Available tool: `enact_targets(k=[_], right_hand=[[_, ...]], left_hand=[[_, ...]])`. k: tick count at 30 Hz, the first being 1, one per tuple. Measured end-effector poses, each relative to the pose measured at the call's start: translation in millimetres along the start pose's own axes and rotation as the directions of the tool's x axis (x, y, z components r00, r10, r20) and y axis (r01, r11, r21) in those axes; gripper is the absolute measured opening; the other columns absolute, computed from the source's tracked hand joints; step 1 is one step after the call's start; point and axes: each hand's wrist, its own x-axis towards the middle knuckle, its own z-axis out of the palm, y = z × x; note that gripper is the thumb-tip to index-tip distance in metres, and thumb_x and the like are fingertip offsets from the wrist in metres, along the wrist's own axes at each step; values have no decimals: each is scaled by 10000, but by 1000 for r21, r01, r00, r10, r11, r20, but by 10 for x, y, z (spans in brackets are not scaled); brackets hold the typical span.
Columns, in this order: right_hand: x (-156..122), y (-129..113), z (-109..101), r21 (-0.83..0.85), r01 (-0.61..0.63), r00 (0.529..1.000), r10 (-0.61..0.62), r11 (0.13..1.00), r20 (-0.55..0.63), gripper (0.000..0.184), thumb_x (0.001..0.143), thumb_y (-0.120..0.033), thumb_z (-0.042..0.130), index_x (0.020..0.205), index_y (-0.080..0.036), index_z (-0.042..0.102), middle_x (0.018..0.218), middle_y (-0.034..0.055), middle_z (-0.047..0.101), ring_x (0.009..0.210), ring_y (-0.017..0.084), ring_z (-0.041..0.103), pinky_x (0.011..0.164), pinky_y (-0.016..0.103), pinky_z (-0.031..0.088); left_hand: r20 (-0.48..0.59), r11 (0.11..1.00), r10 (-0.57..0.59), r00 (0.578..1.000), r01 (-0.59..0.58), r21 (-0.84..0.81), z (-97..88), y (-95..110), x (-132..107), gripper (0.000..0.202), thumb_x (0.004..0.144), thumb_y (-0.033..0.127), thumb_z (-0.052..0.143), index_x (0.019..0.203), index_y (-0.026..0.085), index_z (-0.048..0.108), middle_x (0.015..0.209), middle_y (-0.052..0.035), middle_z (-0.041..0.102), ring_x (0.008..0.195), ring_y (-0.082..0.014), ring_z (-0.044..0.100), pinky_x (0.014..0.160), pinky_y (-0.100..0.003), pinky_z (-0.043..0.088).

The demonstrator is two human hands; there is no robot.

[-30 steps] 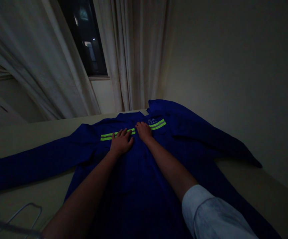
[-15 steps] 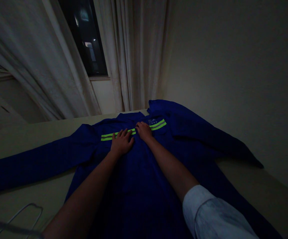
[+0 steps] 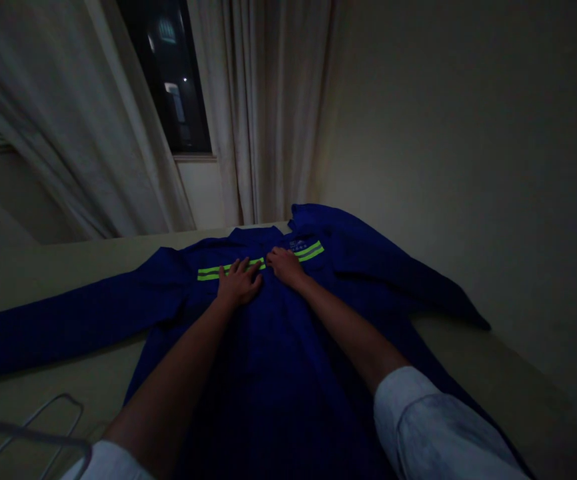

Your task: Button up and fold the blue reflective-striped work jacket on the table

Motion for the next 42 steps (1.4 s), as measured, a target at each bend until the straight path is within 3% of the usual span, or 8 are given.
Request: enact_targets(k=[5,11,17,22,27,34,37,42], right_hand=[[-689,-70,-370,47,155,982,-159,987,106,135,1027,-195,604,1051,-202,737,1128,91,693,1064,238,600,904,344,396],[-2477,-278,-1218,191,295,866,-346,936,362,191,979,-139,576,1048,-257,710,1078,81,708,1005,221,614,904,359,396],[-3849,-672,-1857,445,44,730,-333,894,597,251,999,-160,564,1065,-377,674,1043,19,741,985,153,686,880,311,462],[-4066,-709,-1671,452,-5,816,-258,892,517,140,1048,-261,570,1008,-286,701,1005,8,722,990,163,663,877,320,441],[-4084,-618,-1592,541,-33,902,-208,841,379,255,1096,-352,543,1031,-203,740,1002,53,690,937,167,635,838,306,454],[-4130,-596,-1688,723,-53,989,-64,688,133,208,1072,-321,607,1008,-174,739,954,64,679,914,159,645,806,284,495],[-4145,-619,-1706,723,-51,999,48,689,25,126,1042,-280,655,1002,-175,711,954,66,670,916,170,635,806,304,496],[-4160,-703,-1656,653,2,993,75,757,-90,51,1043,-202,619,1039,-187,668,937,60,708,910,182,642,830,350,477]], left_hand=[[32,1000,-2,999,3,-17,-23,9,-13,624,1043,577,283,1619,373,406,1720,-91,342,1585,-402,268,1203,-771,178],[39,1000,12,999,-12,-12,0,-24,9,666,1033,615,235,1637,365,366,1734,-99,307,1589,-414,245,1187,-798,171],[32,1000,19,999,-18,-21,53,-39,22,661,1034,618,246,1630,365,376,1734,-98,306,1587,-419,241,1185,-803,156],[-35,999,49,998,-49,-23,-88,-4,-42,625,1045,531,298,1580,255,468,1681,-168,387,1529,-461,334,1154,-794,241],[-170,947,319,932,-305,103,-396,359,-511,378,991,236,405,1226,132,682,1197,-186,706,1103,-354,662,938,-492,505],[-22,448,874,485,-824,-347,-763,1414,-2365,164,999,400,567,1003,238,589,903,-11,665,764,-208,629,689,-363,478],[-50,432,863,502,-787,-439,-746,1611,-2777,404,913,576,706,1064,231,559,954,-11,674,814,-222,643,651,-356,468],[-305,447,792,529,-843,-300,-512,1584,-2769,78,968,198,638,986,217,565,804,18,637,681,-186,589,587,-337,412]])
